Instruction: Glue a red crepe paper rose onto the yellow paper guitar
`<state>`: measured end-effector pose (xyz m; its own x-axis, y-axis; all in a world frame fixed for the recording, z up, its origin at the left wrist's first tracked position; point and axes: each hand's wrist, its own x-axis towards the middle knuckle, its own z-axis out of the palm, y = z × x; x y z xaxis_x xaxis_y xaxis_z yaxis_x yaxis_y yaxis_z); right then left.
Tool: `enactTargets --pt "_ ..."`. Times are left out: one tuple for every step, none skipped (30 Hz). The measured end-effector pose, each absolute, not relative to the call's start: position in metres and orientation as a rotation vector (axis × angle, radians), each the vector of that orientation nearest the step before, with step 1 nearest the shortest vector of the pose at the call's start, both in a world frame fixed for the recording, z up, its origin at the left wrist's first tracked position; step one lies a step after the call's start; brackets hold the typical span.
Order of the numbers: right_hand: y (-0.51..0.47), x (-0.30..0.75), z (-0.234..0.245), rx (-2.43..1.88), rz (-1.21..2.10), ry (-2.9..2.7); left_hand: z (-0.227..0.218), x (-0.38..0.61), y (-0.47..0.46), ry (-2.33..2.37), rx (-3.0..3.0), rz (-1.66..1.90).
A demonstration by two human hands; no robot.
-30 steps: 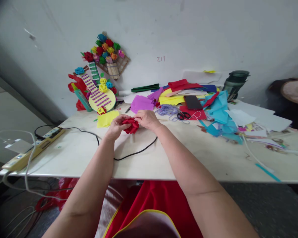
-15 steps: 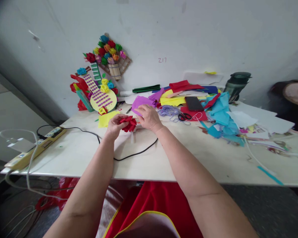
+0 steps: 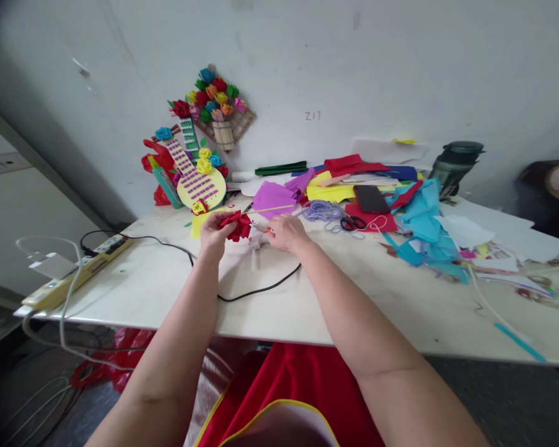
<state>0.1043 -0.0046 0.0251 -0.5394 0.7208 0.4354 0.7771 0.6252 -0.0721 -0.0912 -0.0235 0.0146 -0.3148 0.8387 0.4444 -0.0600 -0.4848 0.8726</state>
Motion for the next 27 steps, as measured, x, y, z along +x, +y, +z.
enactTargets --pt "-0.003 0.104 0.022 -1.21 -0.152 -2.486 0.014 -0.092 -0.023 1.043 1.286 1.882" --pt "-0.001 0.103 0.019 -1.237 -0.129 -2.539 0.014 -0.092 -0.022 1.047 1.283 1.902" --pt "-0.001 0.102 0.016 -1.262 -0.115 -2.578 0.014 -0.093 -0.022 1.057 1.288 1.919" --pt "0.0 0.1 0.014 -1.286 -0.11 -2.599 0.013 -0.093 -0.02 1.072 1.299 1.931" --pt "-0.001 0.098 0.012 -1.304 -0.116 -2.605 0.012 -0.094 -0.019 1.091 1.314 1.942" --pt "-0.002 0.095 0.01 -1.315 -0.13 -2.606 0.01 -0.094 -0.018 1.114 1.332 1.949" --pt "-0.003 0.092 0.009 -1.324 -0.148 -2.602 0.009 -0.095 -0.016 1.128 1.353 1.969" --pt "-0.004 0.09 0.009 -1.336 -0.163 -2.598 0.007 -0.095 -0.015 1.143 1.374 1.988" --pt "-0.006 0.088 0.009 -1.353 -0.17 -2.593 0.006 -0.096 -0.014 1.161 1.394 2.006" --pt "-0.007 0.088 0.011 -1.377 -0.17 -2.586 0.005 -0.096 -0.013 1.177 1.41 2.022" --pt "-0.007 0.09 0.013 -1.41 -0.16 -2.575 0.005 -0.096 -0.012 1.196 1.418 2.033" --pt "-0.006 0.093 0.015 -1.451 -0.138 -2.56 0.004 -0.097 -0.012 1.217 1.42 2.043" --pt "-0.005 0.098 0.018 -1.483 -0.11 -2.549 0.004 -0.097 -0.012 1.242 1.419 2.05" --pt "-0.003 0.105 0.021 -1.535 -0.08 -2.528 0.004 -0.097 -0.012 1.269 1.415 2.057" --pt "0.0 0.113 0.024 -1.552 -0.052 -2.511 0.004 -0.098 -0.011 1.294 1.416 2.061" --pt "0.004 0.122 0.026 -1.553 -0.036 -2.47 0.004 -0.098 -0.011 1.316 1.422 2.063" --pt "0.008 0.132 0.029 -1.543 0.01 -2.433 0.004 -0.099 -0.011 1.333 1.434 2.063" --pt "0.012 0.141 0.031 -1.545 0.077 -2.365 0.004 -0.099 -0.01 1.347 1.451 2.06" --pt "0.015 0.149 0.033 -1.548 0.16 -2.294 0.003 -0.1 -0.01 1.358 1.471 2.054" --pt "0.017 0.155 0.034 -1.527 0.279 -2.22 0.002 -0.1 -0.009 1.368 1.496 2.045" --pt "0.018 0.159 0.036 -1.457 0.412 -2.144 0.002 -0.1 -0.009 1.379 1.525 2.035" --pt "0.018 0.162 0.038 -1.395 0.527 -2.077 0.001 -0.1 -0.009 1.388 1.556 2.026" --pt "0.017 0.162 0.04 -1.322 0.616 -2.017 0.001 -0.1 -0.009 1.393 1.585 2.014" --pt "0.015 0.161 0.042 -1.252 0.689 -1.97 0.001 -0.099 -0.01 1.395 1.613 2.001" --pt "0.011 0.158 0.045 -1.189 0.746 -1.938 0.001 -0.099 -0.01 1.399 1.638 1.988" --pt "0.008 0.155 0.047 -1.139 0.791 -1.918 0.001 -0.098 -0.011 1.405 1.663 1.973" --pt "0.004 0.151 0.05 -1.109 0.826 -1.908 0.001 -0.097 -0.012 1.415 1.688 1.957"
